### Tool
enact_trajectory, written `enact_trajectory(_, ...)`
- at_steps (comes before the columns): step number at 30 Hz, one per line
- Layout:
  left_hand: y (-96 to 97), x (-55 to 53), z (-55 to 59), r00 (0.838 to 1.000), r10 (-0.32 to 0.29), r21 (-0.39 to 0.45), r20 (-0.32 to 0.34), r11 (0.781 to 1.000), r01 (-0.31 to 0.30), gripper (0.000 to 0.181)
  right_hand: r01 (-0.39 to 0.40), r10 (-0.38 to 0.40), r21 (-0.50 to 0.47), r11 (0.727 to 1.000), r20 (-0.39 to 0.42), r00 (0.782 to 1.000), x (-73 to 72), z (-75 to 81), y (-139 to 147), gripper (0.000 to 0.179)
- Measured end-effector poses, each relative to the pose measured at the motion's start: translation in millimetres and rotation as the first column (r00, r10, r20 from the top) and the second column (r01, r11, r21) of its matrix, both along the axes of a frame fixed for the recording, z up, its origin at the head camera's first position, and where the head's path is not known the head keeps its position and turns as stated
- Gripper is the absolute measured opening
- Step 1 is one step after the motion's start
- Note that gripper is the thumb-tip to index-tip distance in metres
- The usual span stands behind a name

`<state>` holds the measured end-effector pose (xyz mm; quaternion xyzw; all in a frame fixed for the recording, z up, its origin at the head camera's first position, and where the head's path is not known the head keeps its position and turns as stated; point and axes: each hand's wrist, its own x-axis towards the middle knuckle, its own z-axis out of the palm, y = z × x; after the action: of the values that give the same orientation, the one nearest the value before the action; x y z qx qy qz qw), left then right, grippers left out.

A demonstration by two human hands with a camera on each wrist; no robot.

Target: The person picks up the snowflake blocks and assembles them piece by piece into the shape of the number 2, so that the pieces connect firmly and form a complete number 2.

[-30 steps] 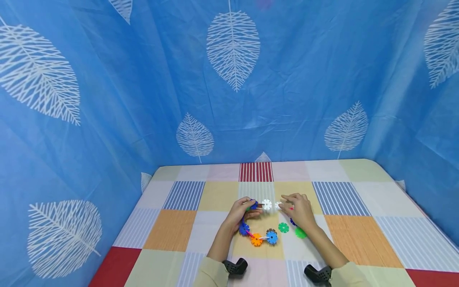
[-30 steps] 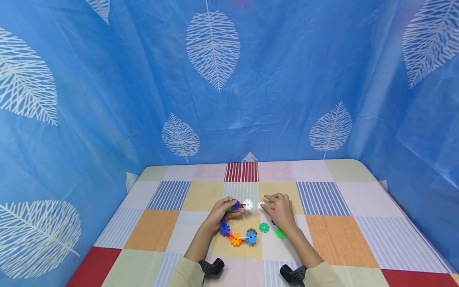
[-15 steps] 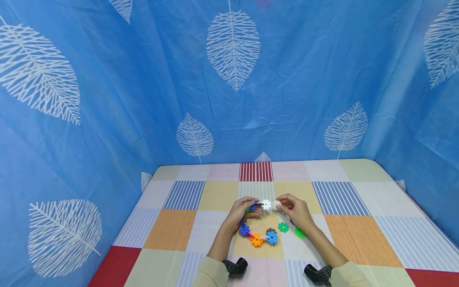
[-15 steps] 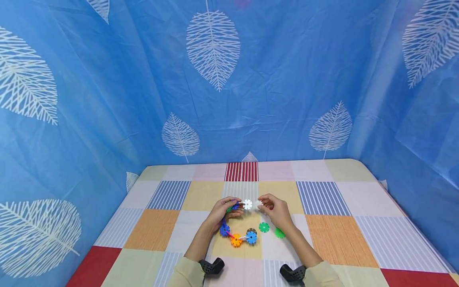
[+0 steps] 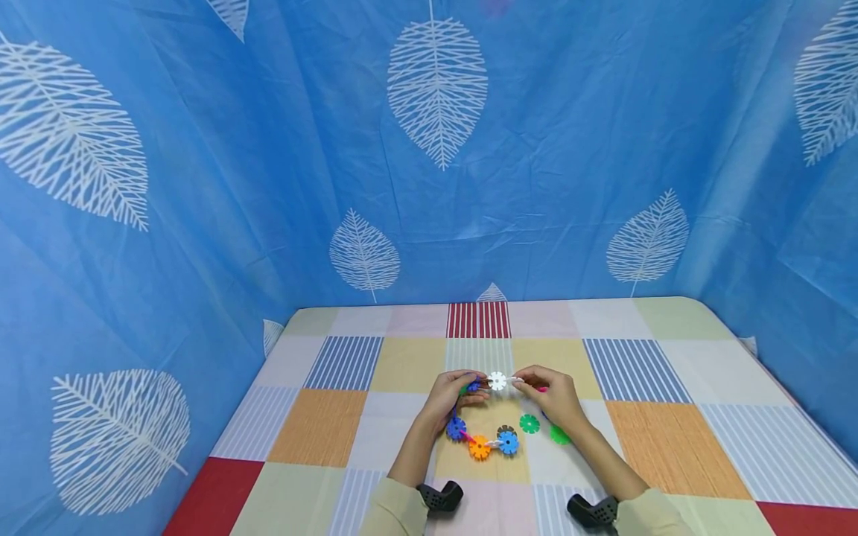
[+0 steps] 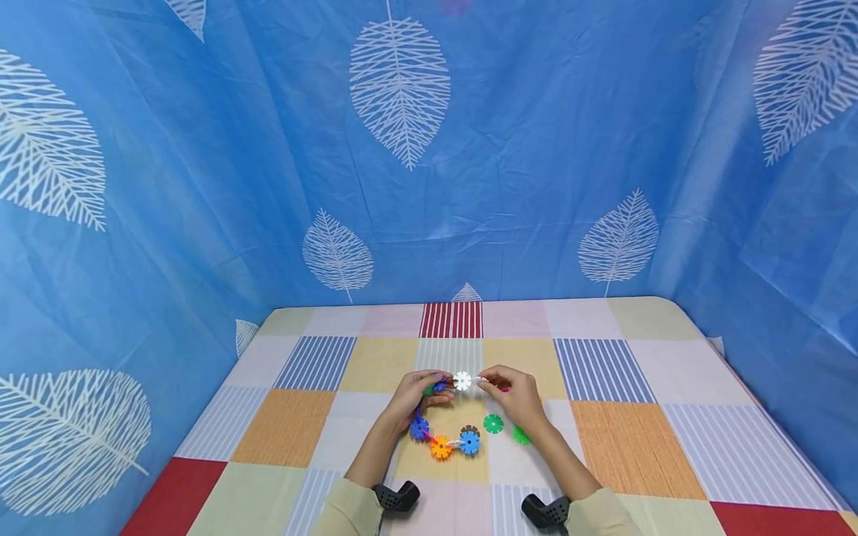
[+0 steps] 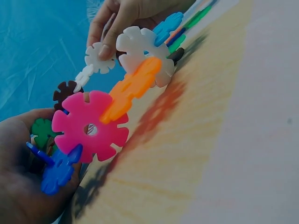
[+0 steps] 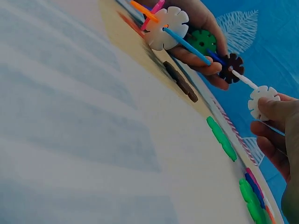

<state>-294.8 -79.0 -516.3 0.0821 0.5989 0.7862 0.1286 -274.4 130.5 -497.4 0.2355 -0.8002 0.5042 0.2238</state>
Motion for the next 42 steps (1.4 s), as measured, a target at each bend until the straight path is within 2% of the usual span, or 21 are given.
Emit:
enact_trajectory(4,0.2,0.3,0.8,1.0,0.006,-0.021,0.022,1.0,-0.006,0.029,-0.034,0.037,0.033,0.999,-0.088,0.995,-13.3,-18.9,3.8,0.013)
enact_trajectory(11,-3.2,1.1,1.0,0.999,-0.011,-0.012,0.035,1.0,0.012,0.029,-0.073,0.074,0.01,0.997,-0.127,0.989,-10.5,-20.4,-0.3,0.017)
enact_trajectory(12,-3.3,1.1,1.0,0.999,-0.011,-0.009,0.039,1.0,0.012,0.029,-0.075,0.076,0.012,0.997,-0.133,0.988,-12.5,-24.3,0.4,0.018)
enact_trajectory(20,-3.4,0.5,0.4,0.999,0.006,-0.013,0.051,1.0,-0.006,0.029,-0.094,0.099,0.032,0.995,-0.21,0.973,-15.6,-26.9,-1.4,0.019)
enact_trajectory(26,-4.6,0.7,0.4,0.999,-0.004,-0.038,0.045,0.999,0.006,0.029,-0.097,0.104,0.045,0.994,-0.206,0.973,-15.7,-26.8,-1.6,0.017)
enact_trajectory(31,-8.3,-0.6,1.1,0.994,-0.089,-0.029,0.071,0.995,0.091,0.032,-0.084,0.088,0.034,0.996,-0.15,0.985,-15.4,-28.0,1.2,0.014)
enact_trajectory(35,-14.2,-2.4,2.2,0.977,-0.196,-0.014,0.088,0.98,0.198,0.038,-0.142,0.143,0.013,0.99,-0.127,0.982,-15.2,-29.3,2.1,0.015)
enact_trajectory(38,-19.1,-2.8,3.8,0.964,-0.253,-0.046,0.084,0.965,0.257,0.044,-0.191,0.191,0.014,0.981,-0.106,0.976,-12.4,-27.3,1.1,0.017)
enact_trajectory(42,-21.8,-3.6,5.3,0.956,-0.284,-0.118,0.072,0.95,0.291,0.045,-0.226,0.226,0.019,0.974,-0.076,0.971,-3.8,-17.9,-2.3,0.019)
